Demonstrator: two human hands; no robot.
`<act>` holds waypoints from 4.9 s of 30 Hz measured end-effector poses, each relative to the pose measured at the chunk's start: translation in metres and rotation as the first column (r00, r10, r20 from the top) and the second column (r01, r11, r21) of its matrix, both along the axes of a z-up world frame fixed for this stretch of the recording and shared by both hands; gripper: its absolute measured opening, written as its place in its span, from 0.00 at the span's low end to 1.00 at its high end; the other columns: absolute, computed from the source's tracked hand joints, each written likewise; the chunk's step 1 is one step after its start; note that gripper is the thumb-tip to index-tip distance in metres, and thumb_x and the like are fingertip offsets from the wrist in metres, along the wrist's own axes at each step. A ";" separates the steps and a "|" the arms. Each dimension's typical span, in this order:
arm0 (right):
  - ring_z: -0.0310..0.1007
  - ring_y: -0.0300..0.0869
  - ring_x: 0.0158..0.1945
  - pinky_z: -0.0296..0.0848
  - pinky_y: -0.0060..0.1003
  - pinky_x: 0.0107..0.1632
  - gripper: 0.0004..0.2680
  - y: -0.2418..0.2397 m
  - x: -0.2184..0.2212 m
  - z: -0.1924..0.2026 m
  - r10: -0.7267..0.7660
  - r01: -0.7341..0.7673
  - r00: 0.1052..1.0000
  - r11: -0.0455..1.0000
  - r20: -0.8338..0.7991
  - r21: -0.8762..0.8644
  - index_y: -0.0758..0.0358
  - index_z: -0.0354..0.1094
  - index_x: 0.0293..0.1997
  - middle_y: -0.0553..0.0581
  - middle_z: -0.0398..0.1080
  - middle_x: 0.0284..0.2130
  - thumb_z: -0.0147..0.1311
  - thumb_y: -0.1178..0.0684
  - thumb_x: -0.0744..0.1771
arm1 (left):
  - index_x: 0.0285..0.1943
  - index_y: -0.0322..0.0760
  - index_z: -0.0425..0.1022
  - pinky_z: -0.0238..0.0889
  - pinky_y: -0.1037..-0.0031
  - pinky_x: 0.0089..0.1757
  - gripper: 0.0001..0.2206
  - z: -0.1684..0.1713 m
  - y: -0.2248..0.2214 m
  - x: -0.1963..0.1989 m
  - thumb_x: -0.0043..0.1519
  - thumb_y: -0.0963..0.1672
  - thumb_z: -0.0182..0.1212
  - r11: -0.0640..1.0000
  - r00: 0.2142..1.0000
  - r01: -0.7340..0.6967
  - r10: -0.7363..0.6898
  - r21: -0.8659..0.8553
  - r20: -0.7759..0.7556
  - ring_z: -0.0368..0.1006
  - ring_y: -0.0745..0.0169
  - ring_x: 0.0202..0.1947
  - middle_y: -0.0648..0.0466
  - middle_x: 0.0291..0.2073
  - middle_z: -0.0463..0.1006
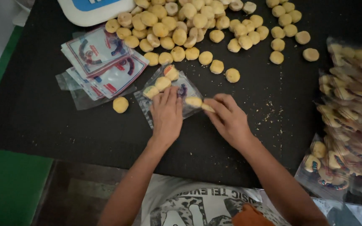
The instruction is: Packing small round pastries into individual plastic bags at a packaging station.
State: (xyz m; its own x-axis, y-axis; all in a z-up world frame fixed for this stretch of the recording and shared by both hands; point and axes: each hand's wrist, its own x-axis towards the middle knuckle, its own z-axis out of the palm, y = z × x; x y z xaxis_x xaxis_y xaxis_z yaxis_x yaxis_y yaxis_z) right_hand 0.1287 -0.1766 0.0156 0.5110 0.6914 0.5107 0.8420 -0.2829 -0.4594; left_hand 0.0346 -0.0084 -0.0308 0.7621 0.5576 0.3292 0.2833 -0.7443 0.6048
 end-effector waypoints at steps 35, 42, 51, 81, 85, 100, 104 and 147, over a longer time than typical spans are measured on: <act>0.68 0.51 0.45 0.70 0.44 0.46 0.14 -0.027 0.076 -0.047 -0.271 0.266 0.963 0.955 -0.017 -0.130 0.54 0.70 0.51 0.53 0.65 0.38 0.62 0.49 0.62 | 0.66 0.41 0.62 0.48 0.62 0.53 0.18 0.027 -0.004 -0.004 0.67 0.45 0.53 0.879 0.984 0.163 -0.175 0.448 -0.016 0.61 0.57 0.56 0.52 0.49 0.70; 0.66 0.52 0.48 0.67 0.46 0.47 0.12 -0.013 0.033 -0.018 -0.220 0.225 0.974 0.949 0.047 -0.222 0.56 0.67 0.49 0.55 0.65 0.42 0.60 0.49 0.64 | 0.67 0.42 0.62 0.48 0.58 0.55 0.18 0.012 0.008 -0.006 0.68 0.48 0.50 0.888 0.984 0.160 -0.177 0.430 0.000 0.59 0.57 0.61 0.54 0.54 0.70; 0.68 0.49 0.44 0.68 0.43 0.46 0.16 0.027 0.002 -0.032 -0.055 0.079 0.988 0.983 0.144 -0.163 0.59 0.65 0.46 0.53 0.66 0.37 0.63 0.43 0.62 | 0.71 0.39 0.57 0.49 0.58 0.57 0.20 0.012 0.019 -0.012 0.69 0.45 0.48 0.913 0.949 0.307 -0.315 0.268 -0.013 0.56 0.51 0.65 0.49 0.61 0.67; 0.73 0.55 0.34 0.69 0.45 0.36 0.02 0.057 0.019 -0.029 -0.038 0.016 0.982 0.993 -0.187 -0.117 0.56 0.67 0.34 0.54 0.68 0.25 0.53 0.54 0.67 | 0.61 0.37 0.66 0.51 0.66 0.52 0.14 0.062 0.012 -0.002 0.71 0.46 0.47 0.932 0.911 0.360 -0.340 -0.048 0.233 0.64 0.60 0.50 0.57 0.47 0.72; 0.70 0.54 0.34 0.68 0.44 0.34 0.04 0.039 0.004 -0.037 -0.036 0.017 0.995 0.980 -0.088 -0.199 0.57 0.66 0.35 0.54 0.67 0.25 0.48 0.53 0.66 | 0.57 0.43 0.70 0.46 0.61 0.56 0.12 0.040 0.003 0.004 0.68 0.48 0.52 0.936 0.971 0.237 -0.232 0.260 -0.050 0.59 0.61 0.57 0.58 0.55 0.69; 0.64 0.48 0.37 0.61 0.39 0.36 0.04 0.048 0.007 -0.057 -0.059 0.176 0.880 0.962 0.472 -0.208 0.57 0.64 0.36 0.51 0.61 0.30 0.53 0.53 0.63 | 0.54 0.47 0.66 0.62 0.65 0.40 0.16 -0.003 0.042 -0.030 0.59 0.46 0.63 0.996 0.998 0.066 -0.065 0.055 -0.020 0.68 0.50 0.43 0.60 0.44 0.62; 0.64 0.48 0.37 0.61 0.39 0.36 0.03 0.046 0.001 -0.052 -0.034 0.146 0.890 0.966 0.455 -0.215 0.58 0.62 0.35 0.52 0.61 0.30 0.49 0.53 0.64 | 0.44 0.48 0.64 0.62 0.69 0.36 0.09 -0.018 0.048 -0.024 0.60 0.41 0.57 0.993 0.994 0.104 -0.105 0.063 0.006 0.69 0.54 0.35 0.63 0.36 0.58; 0.60 0.48 0.49 0.54 0.43 0.47 0.14 0.108 0.025 -0.044 -0.016 0.064 0.902 0.993 0.431 -0.097 0.52 0.67 0.47 0.48 0.66 0.42 0.60 0.44 0.61 | 0.43 0.34 0.68 0.60 0.63 0.32 0.04 0.005 0.040 -0.016 0.61 0.38 0.55 0.962 0.983 0.173 -0.182 0.210 0.026 0.66 0.42 0.30 0.47 0.27 0.67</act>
